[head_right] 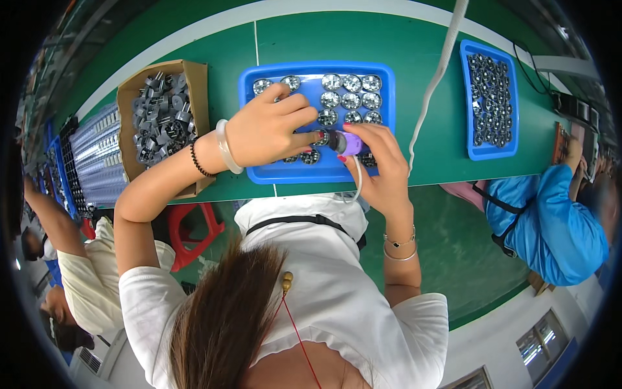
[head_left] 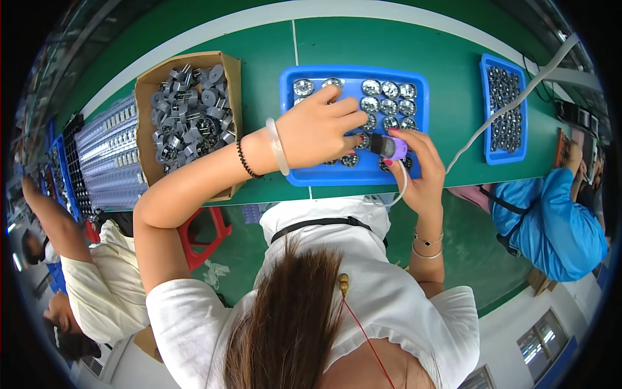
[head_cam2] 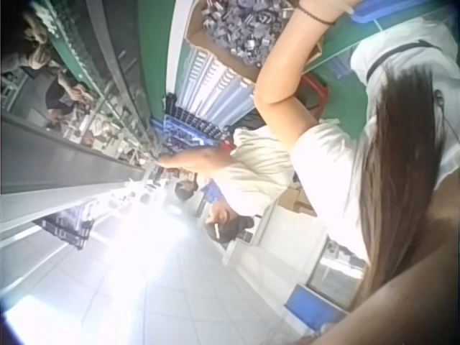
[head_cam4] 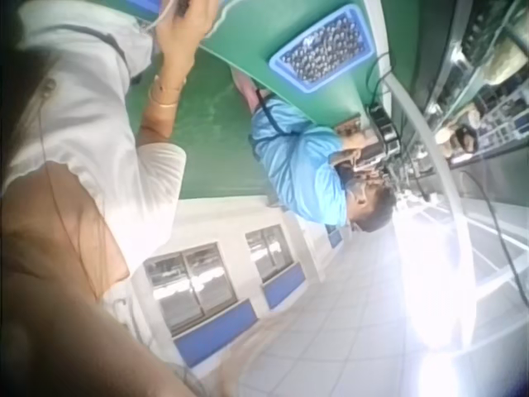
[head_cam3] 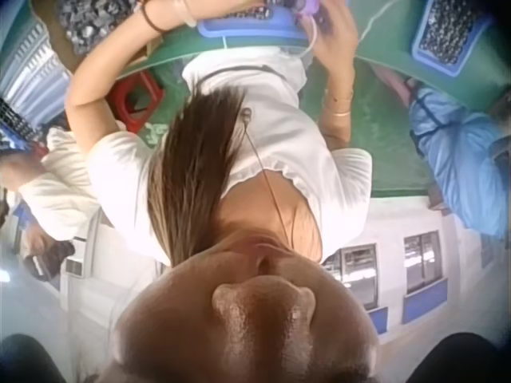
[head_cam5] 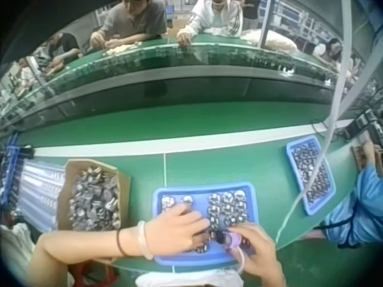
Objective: Assemble electronic components into a tray using a handheld tool on an assembly line.
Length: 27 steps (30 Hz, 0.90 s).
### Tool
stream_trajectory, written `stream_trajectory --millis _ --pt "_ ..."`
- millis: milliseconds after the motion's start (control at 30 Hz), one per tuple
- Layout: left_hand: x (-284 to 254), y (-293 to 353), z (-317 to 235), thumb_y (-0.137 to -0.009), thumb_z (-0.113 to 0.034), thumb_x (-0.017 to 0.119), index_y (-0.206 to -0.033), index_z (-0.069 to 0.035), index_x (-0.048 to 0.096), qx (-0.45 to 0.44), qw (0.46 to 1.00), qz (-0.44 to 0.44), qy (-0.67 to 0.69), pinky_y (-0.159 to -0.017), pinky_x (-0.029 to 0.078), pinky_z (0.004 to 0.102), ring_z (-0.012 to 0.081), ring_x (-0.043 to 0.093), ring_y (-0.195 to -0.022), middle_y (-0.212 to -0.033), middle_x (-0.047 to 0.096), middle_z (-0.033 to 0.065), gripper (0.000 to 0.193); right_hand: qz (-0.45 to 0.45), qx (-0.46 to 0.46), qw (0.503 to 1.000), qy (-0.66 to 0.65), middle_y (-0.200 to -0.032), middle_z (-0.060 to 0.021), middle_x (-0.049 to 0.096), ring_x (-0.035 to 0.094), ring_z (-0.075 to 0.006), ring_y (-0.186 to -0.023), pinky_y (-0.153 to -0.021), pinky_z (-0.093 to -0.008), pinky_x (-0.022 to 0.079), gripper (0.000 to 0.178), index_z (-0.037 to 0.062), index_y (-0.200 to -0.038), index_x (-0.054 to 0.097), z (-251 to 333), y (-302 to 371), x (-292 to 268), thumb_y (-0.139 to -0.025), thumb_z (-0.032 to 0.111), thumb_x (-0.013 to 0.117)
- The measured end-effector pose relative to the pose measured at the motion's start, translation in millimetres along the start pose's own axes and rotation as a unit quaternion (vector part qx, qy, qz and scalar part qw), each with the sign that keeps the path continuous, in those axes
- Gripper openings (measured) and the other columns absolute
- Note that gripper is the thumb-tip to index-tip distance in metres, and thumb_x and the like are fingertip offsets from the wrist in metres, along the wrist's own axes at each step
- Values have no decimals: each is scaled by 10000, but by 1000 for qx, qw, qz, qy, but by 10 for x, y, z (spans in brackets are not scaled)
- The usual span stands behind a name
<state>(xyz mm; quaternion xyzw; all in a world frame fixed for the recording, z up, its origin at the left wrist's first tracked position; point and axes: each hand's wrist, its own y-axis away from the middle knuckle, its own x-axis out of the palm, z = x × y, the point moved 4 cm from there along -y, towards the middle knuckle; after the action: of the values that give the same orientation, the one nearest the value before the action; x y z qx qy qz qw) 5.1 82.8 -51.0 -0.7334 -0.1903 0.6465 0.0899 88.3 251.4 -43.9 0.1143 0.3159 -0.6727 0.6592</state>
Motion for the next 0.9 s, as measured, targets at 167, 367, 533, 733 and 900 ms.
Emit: stream_trajectory --millis 167,367,533,733,900 --pt "-37 -12 6 -671 -263 662 -819 -148 725 -13 1000 -10 1 -820 391 346 179 502 -896 -882 545 7 197 -66 41 996 -48 -1093 -159 595 576 -250 -1027 -908 -346 446 374 -43 -1144 566 -35 97 -99 -826 112 687" --pt "-19 -2 2 -695 -248 649 -950 -150 715 -14 1000 1 -7 -837 394 344 181 504 -906 -898 543 5 281 -35 -15 999 -34 -1055 -160 606 575 -273 -990 -868 -356 456 364 -39 -1095 590 138 107 -156 -783 118 694" --pt "51 -20 -27 -708 -197 594 -970 -151 707 -1 999 -24 -26 -831 401 347 189 509 -894 -892 541 11 289 20 -29 999 -2 -1024 -155 623 594 -299 -944 -844 -367 469 366 -15 -1061 628 135 133 73 -731 103 734" --pt "-286 37 -35 -716 -184 592 -944 -158 715 -24 999 36 20 -852 404 358 186 509 -894 -882 533 12 261 18 -27 999 -13 -1024 -156 624 597 -305 -947 -838 -372 472 377 -10 -1074 626 101 146 80 -728 90 736" --pt "-93 118 -181 -734 -195 600 -901 -160 721 0 1000 21 16 -906 407 382 178 509 -898 -889 531 8 210 18 -36 999 -9 -1023 -152 626 599 -296 -940 -829 -366 475 379 -10 -1078 626 78 157 64 -730 96 734"
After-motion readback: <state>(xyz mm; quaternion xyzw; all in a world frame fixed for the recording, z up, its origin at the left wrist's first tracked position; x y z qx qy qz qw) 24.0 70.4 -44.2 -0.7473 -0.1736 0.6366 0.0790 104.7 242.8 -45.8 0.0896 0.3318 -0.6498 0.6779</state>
